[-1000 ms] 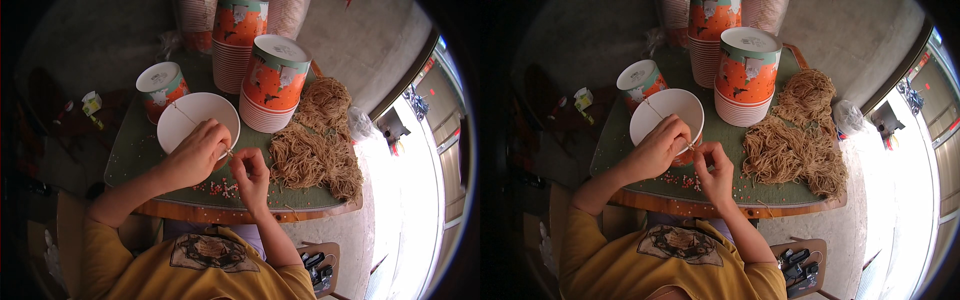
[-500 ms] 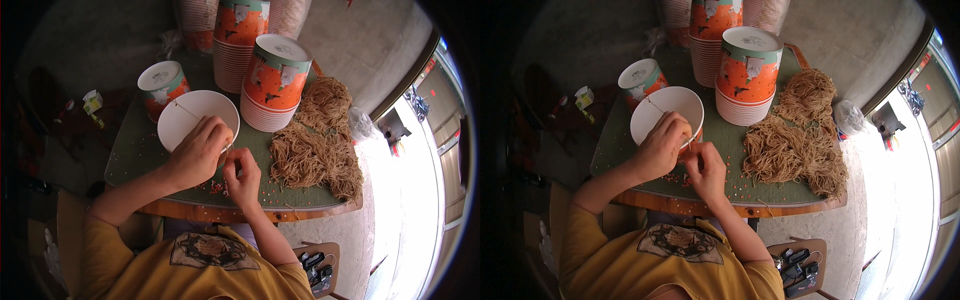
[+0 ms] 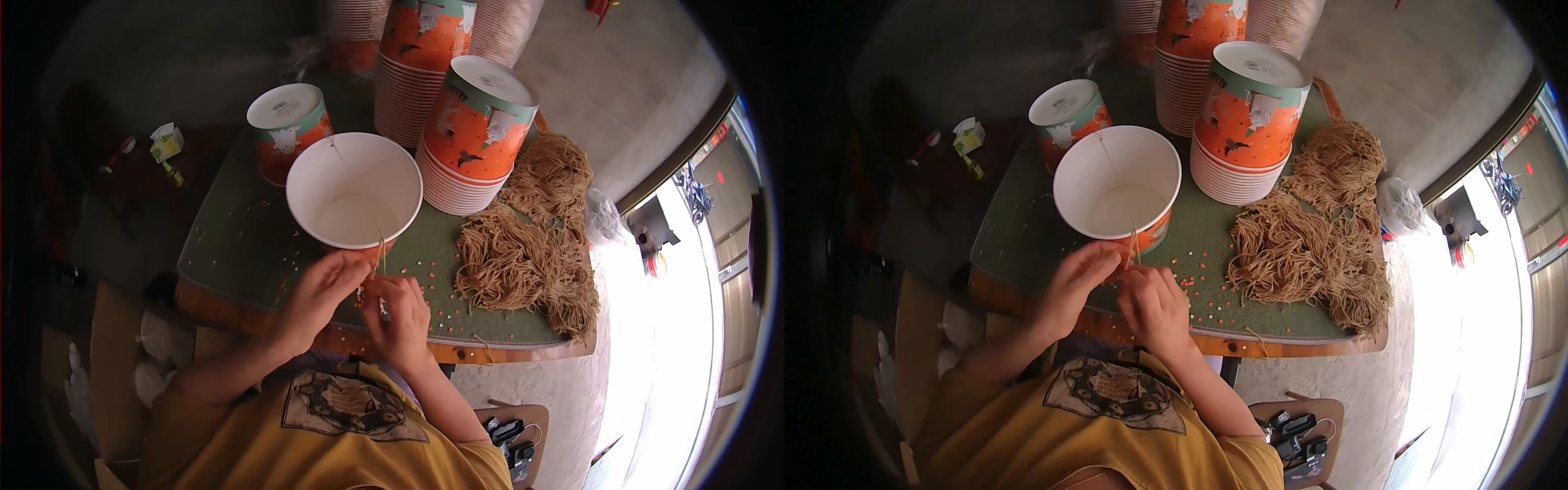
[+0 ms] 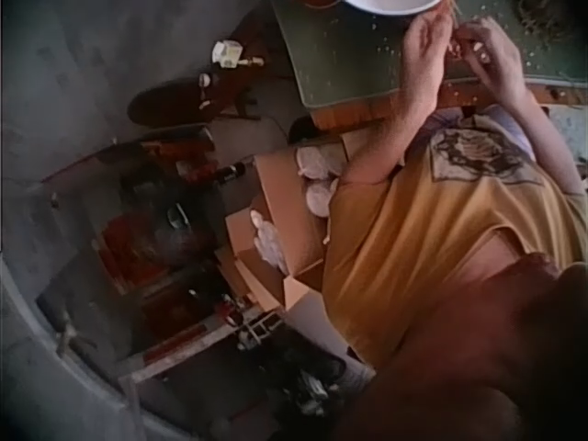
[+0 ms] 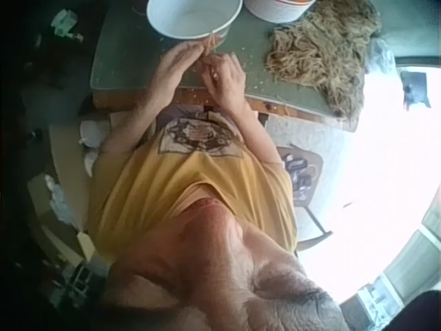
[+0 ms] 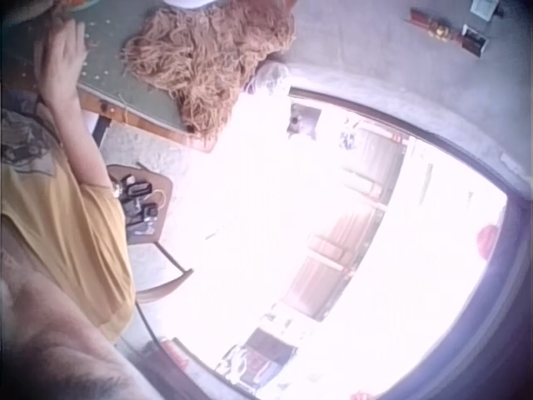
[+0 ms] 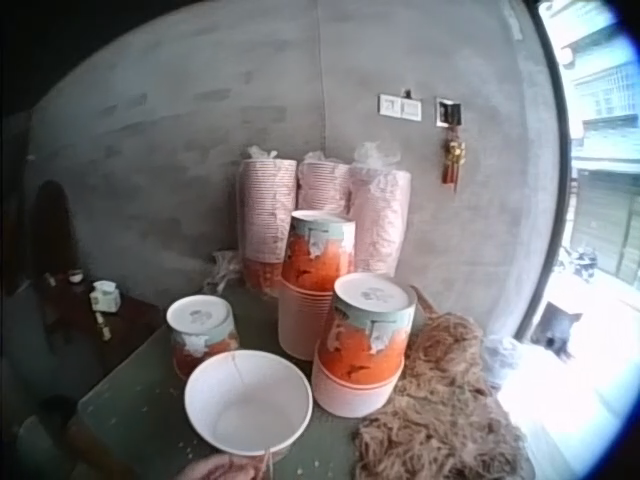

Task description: Threading a string handle and adding decorative beads onto a paper bucket.

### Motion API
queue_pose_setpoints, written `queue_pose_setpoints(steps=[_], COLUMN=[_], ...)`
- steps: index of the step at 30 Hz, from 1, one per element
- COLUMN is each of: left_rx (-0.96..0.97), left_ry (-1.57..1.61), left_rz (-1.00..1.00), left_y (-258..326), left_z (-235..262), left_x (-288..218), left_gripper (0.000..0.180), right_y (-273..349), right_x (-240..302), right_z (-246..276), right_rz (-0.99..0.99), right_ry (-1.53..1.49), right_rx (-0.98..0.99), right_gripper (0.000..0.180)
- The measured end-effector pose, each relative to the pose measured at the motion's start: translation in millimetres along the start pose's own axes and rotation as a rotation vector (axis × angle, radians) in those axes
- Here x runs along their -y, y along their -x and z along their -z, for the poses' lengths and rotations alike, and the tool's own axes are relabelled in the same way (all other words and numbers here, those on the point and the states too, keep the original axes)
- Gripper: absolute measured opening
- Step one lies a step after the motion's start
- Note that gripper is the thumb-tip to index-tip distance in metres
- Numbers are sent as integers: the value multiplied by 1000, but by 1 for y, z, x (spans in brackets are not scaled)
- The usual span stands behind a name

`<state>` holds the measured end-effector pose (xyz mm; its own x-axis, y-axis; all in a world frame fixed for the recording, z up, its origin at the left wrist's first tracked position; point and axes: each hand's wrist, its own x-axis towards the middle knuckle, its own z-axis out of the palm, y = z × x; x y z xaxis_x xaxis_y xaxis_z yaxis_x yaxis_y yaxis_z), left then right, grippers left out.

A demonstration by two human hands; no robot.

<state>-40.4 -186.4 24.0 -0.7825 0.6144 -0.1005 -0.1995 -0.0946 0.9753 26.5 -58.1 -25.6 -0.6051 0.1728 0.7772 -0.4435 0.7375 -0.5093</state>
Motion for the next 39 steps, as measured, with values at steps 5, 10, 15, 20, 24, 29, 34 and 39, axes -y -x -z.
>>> queue_pose_setpoints(steps=[5, 10, 15, 20, 24, 29, 34, 39], left_rx=[53, -8, 45, 57, 62, 122, 117, -25], left_ry=[146, 335, 491, 595, 567, 580, 629, 175], left_rz=[90, 173, 189, 280, 244, 375, 314, 43], left_y=[-9, -10, -17, -27, -27, -31, -32, -18], left_z=[0, -11, -3, 9, 2, 12, 14, 24], left_x=[-4, -9, 1, 7, 1, 0, 2, 16], left_gripper=[16, 18, 15, 17, 17, 17, 17, 13], right_y=[-3, -8, -13, -16, -20, -20, -26, -63], right_x=[0, 2, 2, 5, 1, 6, 3, -30], right_z=[1, 8, 11, 15, 13, 12, 19, 44], right_rz=[58, 58, 143, 175, 163, 184, 162, 91], right_ry=[40, -25, -17, 31, -19, 15, 9, 346], right_rx=[32, 76, 191, 268, 249, 261, 332, 218], right_gripper=[33, 33, 30, 29, 31, 30, 30, 48])
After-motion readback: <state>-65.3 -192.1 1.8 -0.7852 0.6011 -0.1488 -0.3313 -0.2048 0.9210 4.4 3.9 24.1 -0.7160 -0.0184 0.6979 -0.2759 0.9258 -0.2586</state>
